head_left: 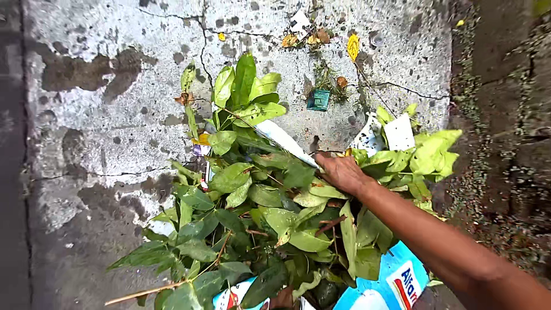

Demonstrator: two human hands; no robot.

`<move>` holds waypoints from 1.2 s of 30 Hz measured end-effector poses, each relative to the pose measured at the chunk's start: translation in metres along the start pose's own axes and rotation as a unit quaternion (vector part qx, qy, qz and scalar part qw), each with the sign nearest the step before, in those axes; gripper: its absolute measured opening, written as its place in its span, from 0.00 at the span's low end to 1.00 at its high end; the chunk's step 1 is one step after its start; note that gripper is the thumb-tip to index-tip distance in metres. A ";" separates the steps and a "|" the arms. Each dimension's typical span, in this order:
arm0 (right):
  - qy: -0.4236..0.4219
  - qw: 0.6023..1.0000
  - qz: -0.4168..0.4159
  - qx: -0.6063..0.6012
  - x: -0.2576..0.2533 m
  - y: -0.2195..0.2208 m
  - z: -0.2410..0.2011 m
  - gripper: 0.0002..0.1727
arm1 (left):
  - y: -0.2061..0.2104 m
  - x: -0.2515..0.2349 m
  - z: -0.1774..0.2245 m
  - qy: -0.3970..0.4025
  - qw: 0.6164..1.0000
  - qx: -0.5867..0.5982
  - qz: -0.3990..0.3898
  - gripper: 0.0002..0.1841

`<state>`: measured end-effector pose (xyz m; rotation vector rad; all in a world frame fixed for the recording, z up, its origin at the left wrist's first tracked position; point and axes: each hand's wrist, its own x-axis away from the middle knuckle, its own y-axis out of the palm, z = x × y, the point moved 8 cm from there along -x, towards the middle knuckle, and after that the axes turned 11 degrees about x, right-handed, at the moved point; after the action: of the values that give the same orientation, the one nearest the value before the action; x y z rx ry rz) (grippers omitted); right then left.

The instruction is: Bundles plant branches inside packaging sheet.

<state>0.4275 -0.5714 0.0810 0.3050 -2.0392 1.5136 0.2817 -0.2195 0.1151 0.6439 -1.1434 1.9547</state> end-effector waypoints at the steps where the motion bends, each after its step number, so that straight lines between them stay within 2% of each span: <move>1: -0.002 1.000 -0.008 -0.002 0.011 -0.001 -0.004 0.15 | -0.005 0.006 0.000 -0.001 1.000 -0.005 -0.012 0.16; 4: -0.006 1.000 0.008 -0.013 0.038 -0.011 -0.014 0.16 | -0.026 0.024 0.005 0.028 0.999 -0.008 0.013 0.14; 7: -0.009 0.999 -0.022 -0.029 0.066 -0.013 -0.024 0.22 | -0.046 0.053 0.014 0.054 0.998 -0.018 0.022 0.12; 10: -0.047 0.997 0.025 -0.053 0.087 -0.021 -0.037 0.18 | -0.055 0.069 0.021 0.090 0.995 0.002 0.041 0.11; 13: -0.101 0.992 0.038 -0.064 0.116 -0.018 -0.054 0.15 | -0.059 0.083 0.035 0.132 0.988 0.020 0.071 0.13; 16: -0.164 0.982 -0.010 -0.097 0.150 -0.001 -0.080 0.14 | -0.068 0.073 0.053 0.154 0.981 0.000 0.116 0.14; 20: -0.211 0.957 -0.109 -0.167 0.178 0.030 -0.095 0.15 | -0.070 0.030 0.064 0.127 0.976 0.010 0.176 0.12; 22: -0.207 0.949 -0.137 -0.197 0.183 0.041 -0.095 0.19 | -0.070 0.009 0.076 0.125 0.976 -0.011 0.178 0.10; 26: -0.194 0.947 -0.162 -0.200 0.180 0.051 -0.092 0.33 | -0.070 -0.011 0.078 0.095 0.978 -0.002 0.188 0.13; 27: -0.193 0.945 -0.182 -0.192 0.179 0.055 -0.095 0.36 | -0.072 -0.015 0.082 0.105 0.979 0.000 0.178 0.10; 30: -0.179 0.943 -0.242 -0.142 0.186 0.068 -0.110 0.44 | -0.071 -0.018 0.093 0.138 0.979 0.002 0.150 0.12; 31: -0.161 0.938 -0.277 -0.129 0.193 0.072 -0.118 0.44 | -0.069 -0.015 0.095 0.142 0.979 0.002 0.143 0.12; 33: -0.106 0.931 -0.324 -0.128 0.205 0.071 -0.131 0.38 | -0.067 -0.009 0.097 0.143 0.983 0.005 0.116 0.12; 36: -0.054 0.951 -0.281 -0.119 0.208 0.069 -0.131 0.22 | -0.064 -0.007 0.105 0.153 0.983 0.015 0.095 0.14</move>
<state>0.2651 -0.3949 0.1693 0.8061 -1.9598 0.9097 0.3428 -0.2953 0.1915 0.2406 -1.0138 2.1455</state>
